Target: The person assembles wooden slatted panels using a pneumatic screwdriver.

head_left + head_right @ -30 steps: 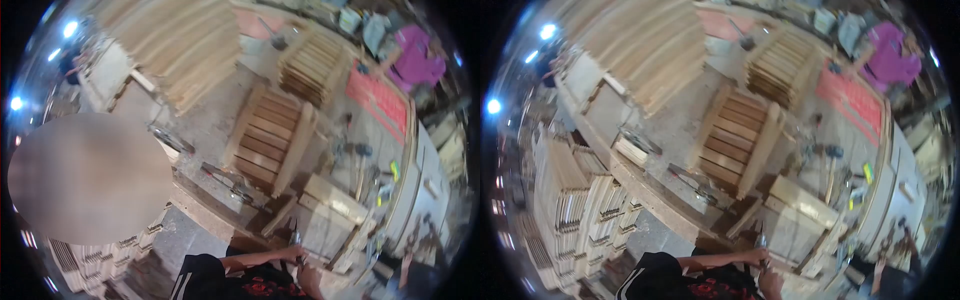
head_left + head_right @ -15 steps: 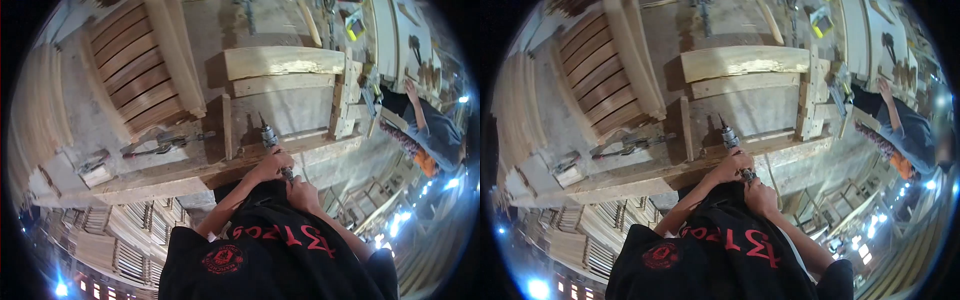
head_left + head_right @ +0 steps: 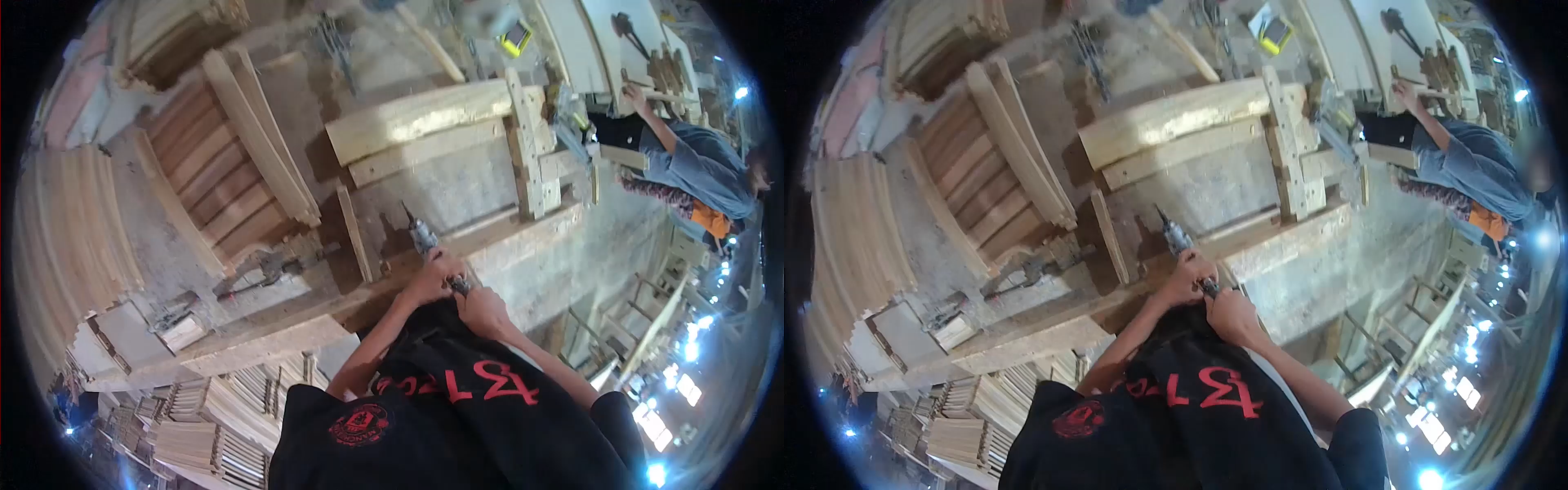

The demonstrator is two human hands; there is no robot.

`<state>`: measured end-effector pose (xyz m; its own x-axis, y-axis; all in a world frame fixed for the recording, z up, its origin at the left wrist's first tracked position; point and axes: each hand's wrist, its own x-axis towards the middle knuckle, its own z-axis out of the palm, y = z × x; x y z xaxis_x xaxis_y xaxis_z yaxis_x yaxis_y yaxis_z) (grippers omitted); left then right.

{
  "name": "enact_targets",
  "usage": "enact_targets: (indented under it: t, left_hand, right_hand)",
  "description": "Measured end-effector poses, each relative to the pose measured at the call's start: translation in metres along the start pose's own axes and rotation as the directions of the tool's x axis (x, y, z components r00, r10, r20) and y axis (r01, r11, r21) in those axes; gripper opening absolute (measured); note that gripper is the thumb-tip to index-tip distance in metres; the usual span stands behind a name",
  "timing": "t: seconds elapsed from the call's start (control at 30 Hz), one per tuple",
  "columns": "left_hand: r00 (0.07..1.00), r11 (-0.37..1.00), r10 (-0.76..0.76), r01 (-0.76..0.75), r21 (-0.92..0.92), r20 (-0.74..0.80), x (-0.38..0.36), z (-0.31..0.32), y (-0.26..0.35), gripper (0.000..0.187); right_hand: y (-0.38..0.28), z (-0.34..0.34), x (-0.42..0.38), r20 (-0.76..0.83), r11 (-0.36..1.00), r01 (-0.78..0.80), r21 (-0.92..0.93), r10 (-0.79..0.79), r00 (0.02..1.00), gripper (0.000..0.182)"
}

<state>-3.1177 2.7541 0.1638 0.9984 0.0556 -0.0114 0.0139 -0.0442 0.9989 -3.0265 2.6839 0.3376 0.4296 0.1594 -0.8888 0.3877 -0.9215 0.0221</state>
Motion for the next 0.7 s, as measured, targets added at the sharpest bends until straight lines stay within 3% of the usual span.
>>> enact_targets:
  t: [0.03, 0.13, 0.2, 0.27, 0.33, 0.37, 0.4, 0.43, 0.47, 0.53, 0.57, 0.6, 0.63, 0.67, 0.7]
  left_hand:
    - [0.999, 0.999, 0.036, -0.035, 0.037, -0.035, 0.002, 0.002, -0.008, 0.022]
    - [0.995, 0.986, -0.016, -0.002, 0.169, 0.1, 0.001, 0.001, -0.006, 0.031]
    - [0.978, 0.949, 0.082, -0.018, 0.314, -0.193, 0.003, -0.008, 0.042, 0.032]
    - [0.867, 0.978, -0.022, 0.122, 0.169, -0.498, -0.008, -0.004, 0.062, 0.033]
    - [0.631, 0.91, -0.413, 0.263, -0.32, -0.656, -0.024, 0.009, 0.064, 0.039]
    - [0.565, 0.601, -0.748, 0.356, -0.715, -0.348, -0.03, 0.01, 0.058, 0.041]
    - [0.47, 0.13, -0.879, 0.398, -0.908, 0.08, -0.036, 0.01, 0.043, 0.044]
    - [0.375, -0.38, -0.771, 0.377, -0.845, 0.515, -0.042, 0.013, 0.024, 0.048]
    - [0.491, -0.545, -0.559, 0.389, -0.743, 0.668, -0.057, 0.039, -0.019, 0.058]
    - [0.481, -0.483, -0.69, 0.25, -0.839, 0.541, -0.033, 0.04, 0.019, 0.05]
    - [0.474, -0.465, -0.75, 0.118, -0.877, 0.462, -0.025, 0.073, -0.037, 0.045]
    - [0.462, -0.432, -0.802, -0.013, -0.902, 0.378, -0.015, 0.103, -0.087, 0.044]
    - [0.673, -0.463, -0.623, 0.096, -0.881, 0.4, -0.011, 0.07, -0.044, 0.043]
    - [0.652, -0.417, -0.676, 0.046, -0.908, 0.344, -0.011, 0.076, -0.058, 0.041]
    - [0.74, -0.419, -0.583, 0.081, -0.904, 0.337, -0.013, 0.084, -0.078, 0.04]
  right_hand:
    - [0.005, 0.001, 0.001, -0.006, 0.999, 0.04, 0.014, -0.04, 0.999, 0.047]
    - [0.008, 0.01, -0.002, -0.06, 0.994, 0.077, 0.075, -0.072, 0.996, 0.051]
    - [0.011, 0.014, -0.006, -0.078, 0.991, 0.085, 0.099, -0.078, 0.994, 0.053]
    - [0.011, 0.012, -0.004, -0.077, 0.989, 0.12, 0.088, -0.113, 0.991, 0.052]
    - [0.009, 0.008, -0.005, -0.089, 0.991, 0.085, 0.107, -0.076, 0.993, 0.052]
    - [0.01, 0.011, -0.008, -0.08, 0.991, 0.059, 0.118, -0.049, 0.996, 0.052]
    - [0.01, 0.013, -0.007, -0.067, 0.991, 0.062, 0.118, -0.055, 0.996, 0.052]
    - [0.01, 0.014, -0.005, -0.05, 0.991, 0.065, 0.117, -0.06, 0.997, 0.052]
    - [0.008, 0.016, -0.004, -0.035, 0.991, 0.068, 0.118, -0.064, 0.997, 0.053]
    - [0.004, 0.021, -0.011, -0.024, 0.967, -0.03, 0.252, 0.037, 0.999, 0.051]
    - [0.002, 0.019, -0.008, -0.048, 0.946, -0.056, 0.32, 0.075, 0.996, 0.052]
    - [0.015, 0.032, 0.005, -0.082, 0.955, 0.124, 0.269, -0.105, 0.991, 0.052]
    - [0.027, 0.045, 0.017, -0.113, 0.929, 0.301, 0.214, -0.282, 0.953, 0.059]
    - [0.018, 0.033, 0.027, -0.132, 0.915, 0.351, 0.202, -0.329, 0.935, 0.059]
    - [0.013, 0.024, 0.048, -0.144, 0.916, 0.325, 0.234, -0.298, 0.944, 0.058]
